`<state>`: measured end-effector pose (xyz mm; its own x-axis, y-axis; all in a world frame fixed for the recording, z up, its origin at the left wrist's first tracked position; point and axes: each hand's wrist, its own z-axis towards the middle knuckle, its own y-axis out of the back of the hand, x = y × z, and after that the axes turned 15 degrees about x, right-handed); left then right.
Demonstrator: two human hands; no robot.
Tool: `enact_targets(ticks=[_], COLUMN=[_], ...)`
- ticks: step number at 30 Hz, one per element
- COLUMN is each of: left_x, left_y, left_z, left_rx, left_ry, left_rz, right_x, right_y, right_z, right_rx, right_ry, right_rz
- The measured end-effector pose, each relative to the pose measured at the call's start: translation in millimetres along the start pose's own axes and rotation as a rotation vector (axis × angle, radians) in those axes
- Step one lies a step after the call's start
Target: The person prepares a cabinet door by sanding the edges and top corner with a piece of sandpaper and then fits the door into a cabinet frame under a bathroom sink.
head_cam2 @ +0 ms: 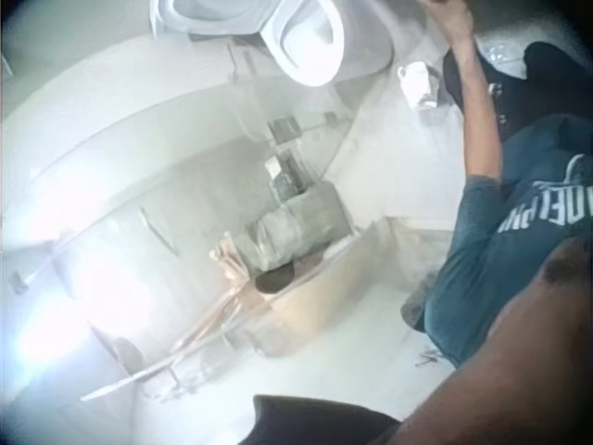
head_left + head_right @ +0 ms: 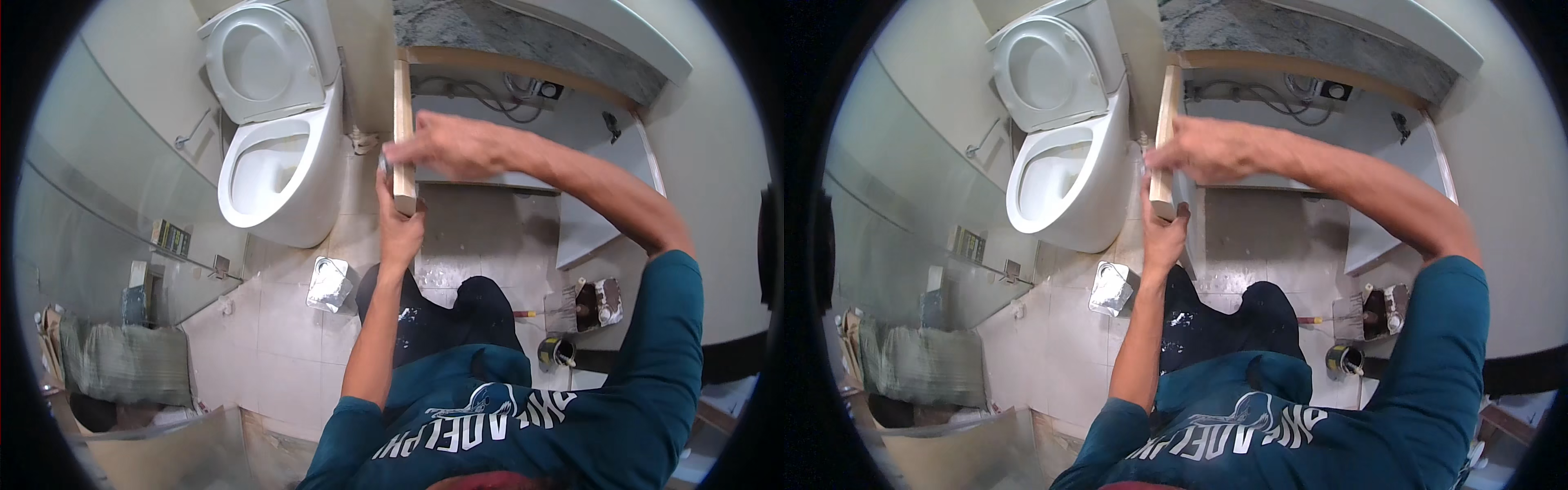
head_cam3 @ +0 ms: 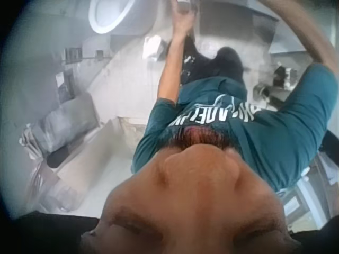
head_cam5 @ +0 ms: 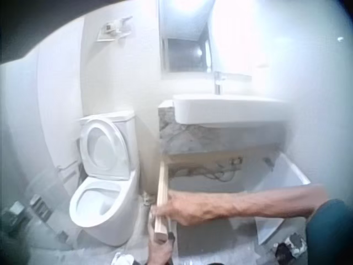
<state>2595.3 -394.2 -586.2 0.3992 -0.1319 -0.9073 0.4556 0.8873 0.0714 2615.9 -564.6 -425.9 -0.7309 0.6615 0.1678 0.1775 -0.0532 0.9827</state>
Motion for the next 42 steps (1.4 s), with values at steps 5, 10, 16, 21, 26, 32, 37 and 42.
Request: enact_targets(ticks=[5, 10, 16, 21, 26, 32, 37, 42], left_x=[-6.6, 9.5, 8.3, 20.1, 24.3, 11.4, 23.4, 32.3], left_y=[-8.5, -3.3, -4.6, -4.4, -10.9, -5.4, -15.4, 1.2], left_z=[3.4, 5.1, 7.6, 1.8, 3.0, 6.5, 4.5, 1.2], left_rx=[0.037, -0.007, -0.016, -0.009, 0.023, 0.036, -0.039, 0.005], left_ry=[0.069, -0.086, -0.071, -0.065, 0.045, 0.121, 0.018, -0.025], left_rz=[-0.039, 0.147, 0.103, 0.203, -0.084, 0.071, 0.051, 0.047], right_x=[-15.8, 19.7, 24.7, 12.2, 8.6, 22.8, 15.1, 36.3], right_y=[16.3, 39.2, 30.8, 30.3, 31.0, 32.2, 19.5, 19.5], right_z=[1.5, 1.1, -2.0, 11.1, 7.3, -4.1, -7.0, 4.6], right_rx=[0.012, 0.219, 0.223, 0.15, 0.168, 0.225, 0.13, 0.182], right_ry=[0.059, 0.037, 0.102, 0.094, 0.006, 0.015, 0.106, 0.261], right_rz=[-0.056, 0.011, 0.033, -0.035, 0.055, 0.026, 0.043, 0.018])
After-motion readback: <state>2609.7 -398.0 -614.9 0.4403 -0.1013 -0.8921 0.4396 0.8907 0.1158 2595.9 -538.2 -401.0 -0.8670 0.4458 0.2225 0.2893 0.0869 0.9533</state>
